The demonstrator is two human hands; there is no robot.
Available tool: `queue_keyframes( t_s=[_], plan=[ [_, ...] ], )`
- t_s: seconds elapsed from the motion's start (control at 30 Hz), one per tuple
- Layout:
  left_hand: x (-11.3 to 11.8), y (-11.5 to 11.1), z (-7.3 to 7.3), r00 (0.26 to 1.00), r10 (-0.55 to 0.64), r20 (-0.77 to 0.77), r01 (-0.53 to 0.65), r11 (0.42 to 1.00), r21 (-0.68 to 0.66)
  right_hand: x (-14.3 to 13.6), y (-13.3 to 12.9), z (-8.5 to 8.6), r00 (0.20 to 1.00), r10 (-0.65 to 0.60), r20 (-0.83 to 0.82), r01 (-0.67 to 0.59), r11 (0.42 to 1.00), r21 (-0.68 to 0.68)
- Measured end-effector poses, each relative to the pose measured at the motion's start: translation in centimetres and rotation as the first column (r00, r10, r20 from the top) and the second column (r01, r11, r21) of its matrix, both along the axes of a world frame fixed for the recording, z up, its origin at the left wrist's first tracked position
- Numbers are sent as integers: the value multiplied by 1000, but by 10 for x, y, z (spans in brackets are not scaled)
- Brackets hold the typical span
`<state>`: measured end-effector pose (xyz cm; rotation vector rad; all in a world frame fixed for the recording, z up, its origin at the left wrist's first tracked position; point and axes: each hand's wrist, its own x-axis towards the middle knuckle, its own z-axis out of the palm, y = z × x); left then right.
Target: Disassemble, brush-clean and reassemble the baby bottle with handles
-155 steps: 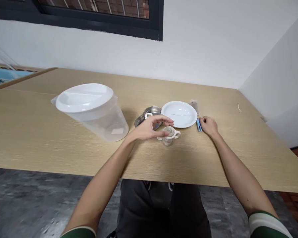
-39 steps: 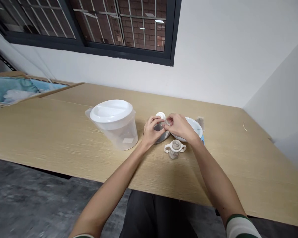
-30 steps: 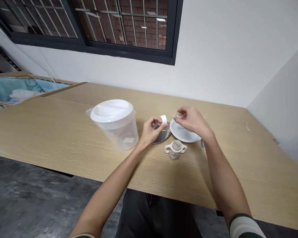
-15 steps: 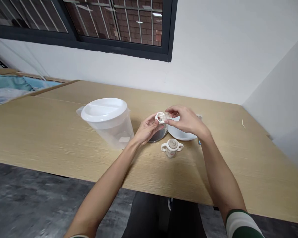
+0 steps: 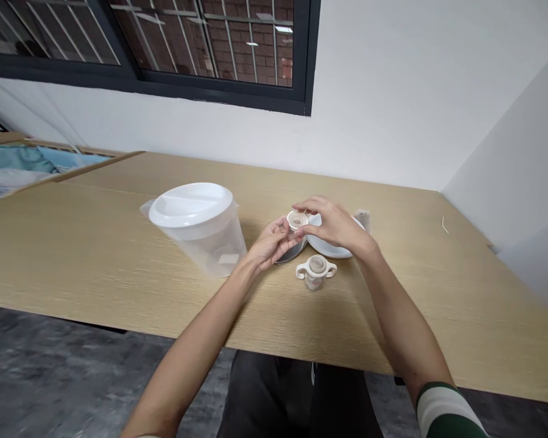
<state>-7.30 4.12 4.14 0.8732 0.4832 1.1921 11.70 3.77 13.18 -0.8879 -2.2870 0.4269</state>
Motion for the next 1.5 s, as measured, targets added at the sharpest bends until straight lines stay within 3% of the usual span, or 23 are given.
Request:
queue_keyframes(
  t_s=[0.27, 0.6, 1.0, 1.27, 1.5],
  plan=[
    [-2, -2, 3, 999, 18, 31, -19, 999, 30, 3, -6, 3, 1000, -30, -7, 29, 992, -121],
    [1, -4, 2, 997, 67, 25, -68, 997, 36, -3, -6, 0, 999, -35, -11, 35, 999, -19],
    [-5, 0, 0, 996, 62, -70, -55, 995, 86, -10, -8, -4, 998, -68, 13, 68, 998, -4],
    [-1, -1, 0, 998, 65, 20, -66, 997, 39, -8, -13, 6, 994, -66, -92, 45, 976, -213],
    [-1, 0, -2, 996, 78, -37, -74, 993, 88, -14, -15, 6, 988, -140, -62, 128, 979, -158]
  ],
)
